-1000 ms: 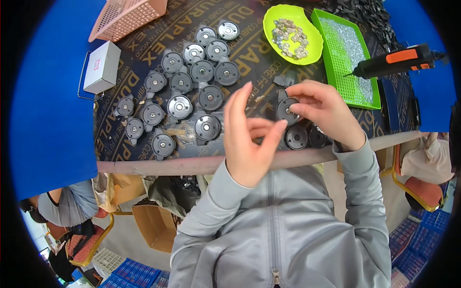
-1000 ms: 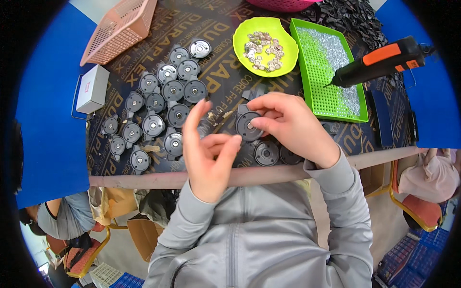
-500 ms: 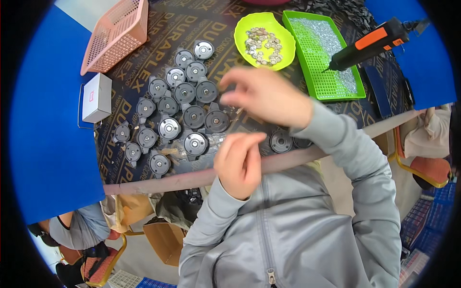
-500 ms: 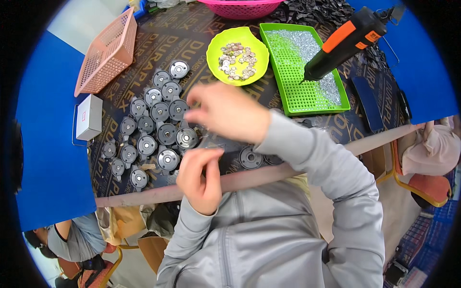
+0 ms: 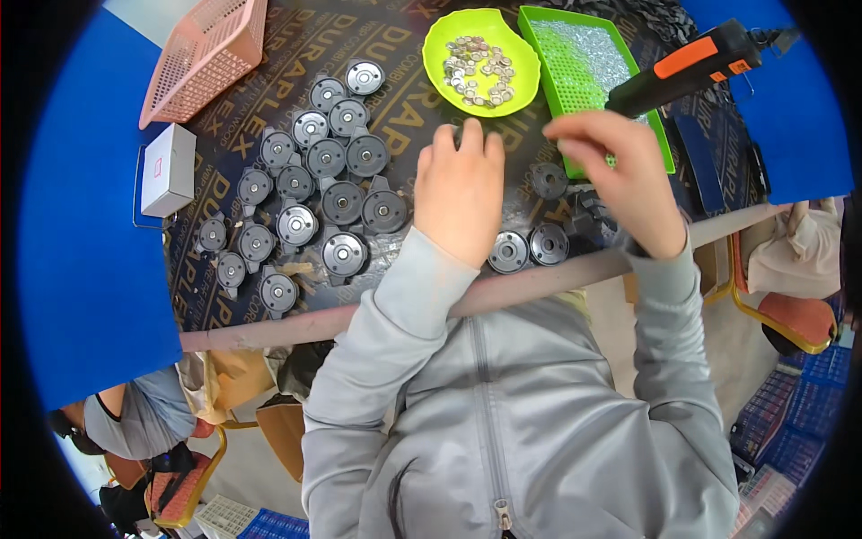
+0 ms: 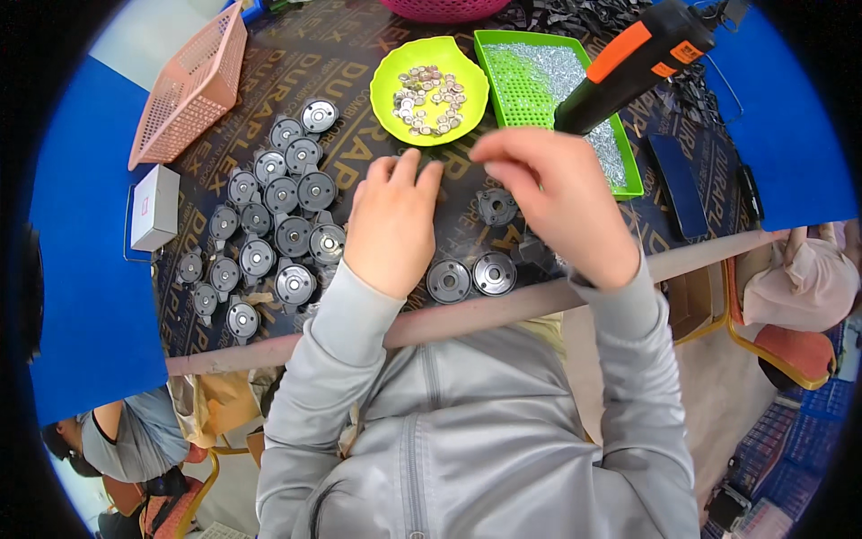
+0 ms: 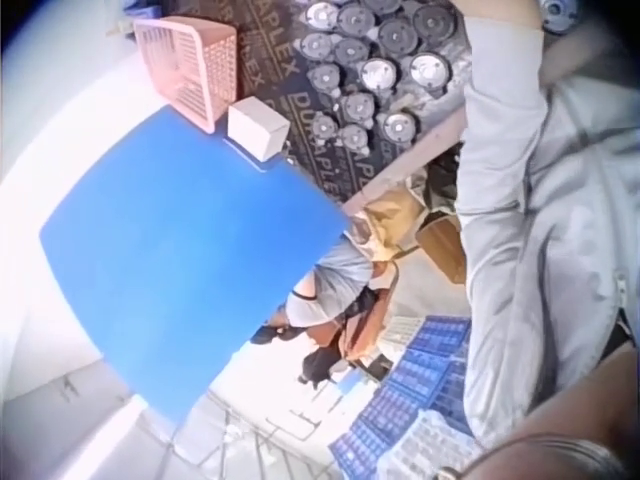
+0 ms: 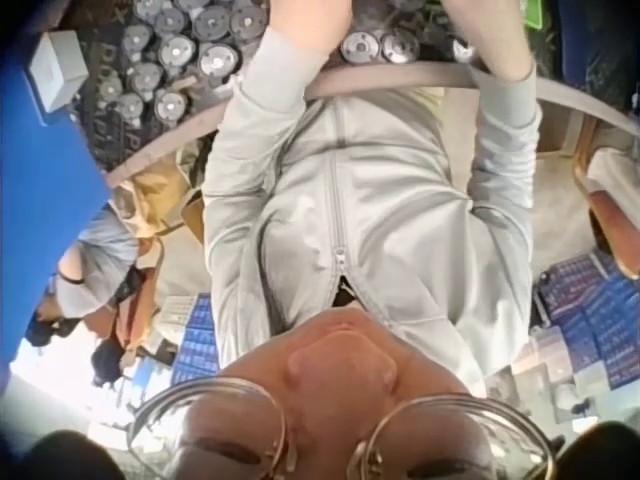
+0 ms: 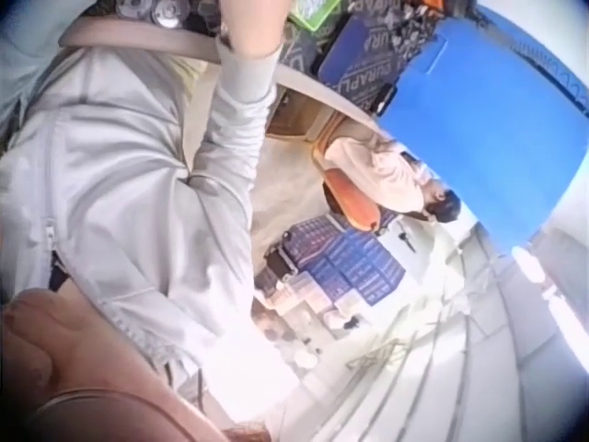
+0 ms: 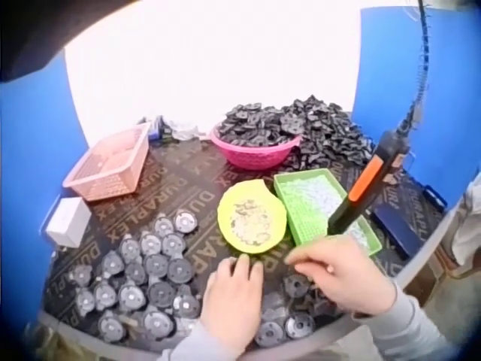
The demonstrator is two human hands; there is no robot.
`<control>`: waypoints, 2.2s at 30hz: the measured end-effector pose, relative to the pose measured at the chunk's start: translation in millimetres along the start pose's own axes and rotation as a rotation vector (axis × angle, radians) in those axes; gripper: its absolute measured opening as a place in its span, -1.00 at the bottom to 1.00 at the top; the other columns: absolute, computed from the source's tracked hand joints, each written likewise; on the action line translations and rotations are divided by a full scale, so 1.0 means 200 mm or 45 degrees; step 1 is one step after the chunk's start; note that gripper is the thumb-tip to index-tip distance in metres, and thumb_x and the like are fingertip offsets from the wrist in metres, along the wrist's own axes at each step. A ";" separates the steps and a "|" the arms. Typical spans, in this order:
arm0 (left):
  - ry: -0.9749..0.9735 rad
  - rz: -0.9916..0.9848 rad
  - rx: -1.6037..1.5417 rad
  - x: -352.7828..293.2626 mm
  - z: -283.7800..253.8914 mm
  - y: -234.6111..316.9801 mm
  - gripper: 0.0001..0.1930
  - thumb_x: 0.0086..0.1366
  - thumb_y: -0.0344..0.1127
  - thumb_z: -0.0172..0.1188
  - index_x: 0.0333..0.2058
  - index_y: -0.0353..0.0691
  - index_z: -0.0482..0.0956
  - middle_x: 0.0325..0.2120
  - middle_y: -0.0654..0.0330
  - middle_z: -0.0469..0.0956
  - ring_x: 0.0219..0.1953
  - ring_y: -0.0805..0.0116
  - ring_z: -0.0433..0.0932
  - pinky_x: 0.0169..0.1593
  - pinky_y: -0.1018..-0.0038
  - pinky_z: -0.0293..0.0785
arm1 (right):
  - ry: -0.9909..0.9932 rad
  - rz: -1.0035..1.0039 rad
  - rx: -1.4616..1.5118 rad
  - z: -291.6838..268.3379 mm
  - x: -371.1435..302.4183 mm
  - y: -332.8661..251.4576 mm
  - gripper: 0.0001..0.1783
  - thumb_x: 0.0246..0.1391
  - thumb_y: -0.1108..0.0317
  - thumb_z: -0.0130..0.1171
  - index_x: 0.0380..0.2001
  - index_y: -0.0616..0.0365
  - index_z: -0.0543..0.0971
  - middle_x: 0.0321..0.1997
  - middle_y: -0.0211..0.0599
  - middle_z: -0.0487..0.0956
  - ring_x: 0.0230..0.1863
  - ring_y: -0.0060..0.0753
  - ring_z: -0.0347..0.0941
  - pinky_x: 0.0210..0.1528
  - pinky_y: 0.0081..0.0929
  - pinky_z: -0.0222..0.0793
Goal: The recorder is assembling small plastic toy housings by manually inserting metal washers and components into them.
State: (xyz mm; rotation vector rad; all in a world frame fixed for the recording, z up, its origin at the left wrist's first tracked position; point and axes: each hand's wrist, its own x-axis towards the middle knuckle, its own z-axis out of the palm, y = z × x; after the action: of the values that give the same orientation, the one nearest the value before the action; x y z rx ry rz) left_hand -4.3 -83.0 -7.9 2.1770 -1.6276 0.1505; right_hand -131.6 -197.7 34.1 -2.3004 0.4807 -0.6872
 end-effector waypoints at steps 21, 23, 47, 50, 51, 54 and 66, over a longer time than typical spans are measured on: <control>-0.003 -0.031 -0.702 -0.12 0.00 -0.03 -0.63 -0.03 -0.53 0.17 -0.18 -0.31 0.33 -0.32 -0.01 0.46 -0.21 0.04 0.43 -0.15 0.37 0.37 | -0.204 -0.185 -0.578 0.30 0.53 0.33 -0.86 -0.22 0.44 0.09 -0.48 0.21 0.54 -0.51 -0.10 0.51 -0.40 -0.09 0.46 -0.32 -0.31 0.34; 0.059 -0.150 -0.841 -0.12 -0.02 -0.04 -0.79 0.10 -0.47 0.14 -0.29 -0.31 0.33 -0.43 0.04 0.49 -0.42 0.16 0.54 -0.36 0.47 0.46 | -0.234 -0.117 -0.575 0.31 0.54 0.34 -0.87 -0.25 0.44 0.11 -0.51 0.20 0.54 -0.51 -0.10 0.52 -0.40 -0.10 0.46 -0.32 -0.31 0.35; -0.330 -0.959 -2.547 -0.26 -0.07 -0.08 -0.67 0.30 -0.37 -0.17 0.02 -0.30 0.28 -0.23 0.21 0.41 -0.33 0.42 0.47 -0.21 0.48 0.48 | -0.317 -0.265 -0.470 0.25 0.50 0.34 -0.90 -0.19 0.46 0.06 -0.50 0.21 0.48 -0.49 -0.13 0.47 -0.40 -0.11 0.40 -0.36 -0.34 0.30; -0.365 -0.941 -2.548 -0.26 -0.07 -0.09 -0.67 0.29 -0.39 -0.18 0.03 -0.31 0.27 -0.21 0.19 0.41 -0.32 0.39 0.47 -0.21 0.47 0.48 | -0.304 -0.202 -0.434 0.27 0.51 0.29 -0.90 -0.18 0.43 0.07 -0.52 0.20 0.50 -0.50 -0.12 0.49 -0.41 -0.11 0.42 -0.35 -0.33 0.31; -0.368 -0.940 -2.548 -0.26 -0.07 -0.09 -0.67 0.29 -0.39 -0.18 0.03 -0.31 0.27 -0.21 0.19 0.41 -0.32 0.39 0.47 -0.21 0.47 0.48 | -0.303 -0.201 -0.435 0.27 0.52 0.29 -0.90 -0.18 0.43 0.07 -0.52 0.20 0.50 -0.50 -0.12 0.49 -0.41 -0.11 0.42 -0.35 -0.33 0.31; -0.392 -0.916 -2.548 -0.26 -0.07 -0.09 -0.67 0.29 -0.39 -0.18 0.03 -0.32 0.26 -0.20 0.18 0.41 -0.32 0.39 0.48 -0.20 0.46 0.49 | -0.266 -0.195 -0.473 0.29 0.55 0.32 -0.90 -0.19 0.40 0.09 -0.55 0.20 0.51 -0.52 -0.13 0.51 -0.44 -0.12 0.43 -0.36 -0.33 0.32; -0.390 -0.901 -2.585 -0.26 -0.08 -0.08 -0.62 0.28 -0.36 -0.12 0.05 -0.37 0.22 -0.12 0.15 0.40 -0.27 0.32 0.51 -0.20 0.44 0.52 | -0.286 -0.198 -0.478 0.30 0.53 0.33 -0.91 -0.15 0.44 0.06 -0.51 0.21 0.42 -0.53 -0.17 0.47 -0.46 -0.13 0.40 -0.39 -0.36 0.29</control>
State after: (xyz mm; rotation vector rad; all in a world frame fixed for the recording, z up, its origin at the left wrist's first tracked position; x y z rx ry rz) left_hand -3.5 -26.9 -14.8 0.8236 -0.2638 -1.3794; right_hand -22.5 -267.4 -13.6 -2.7525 0.3495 -0.4281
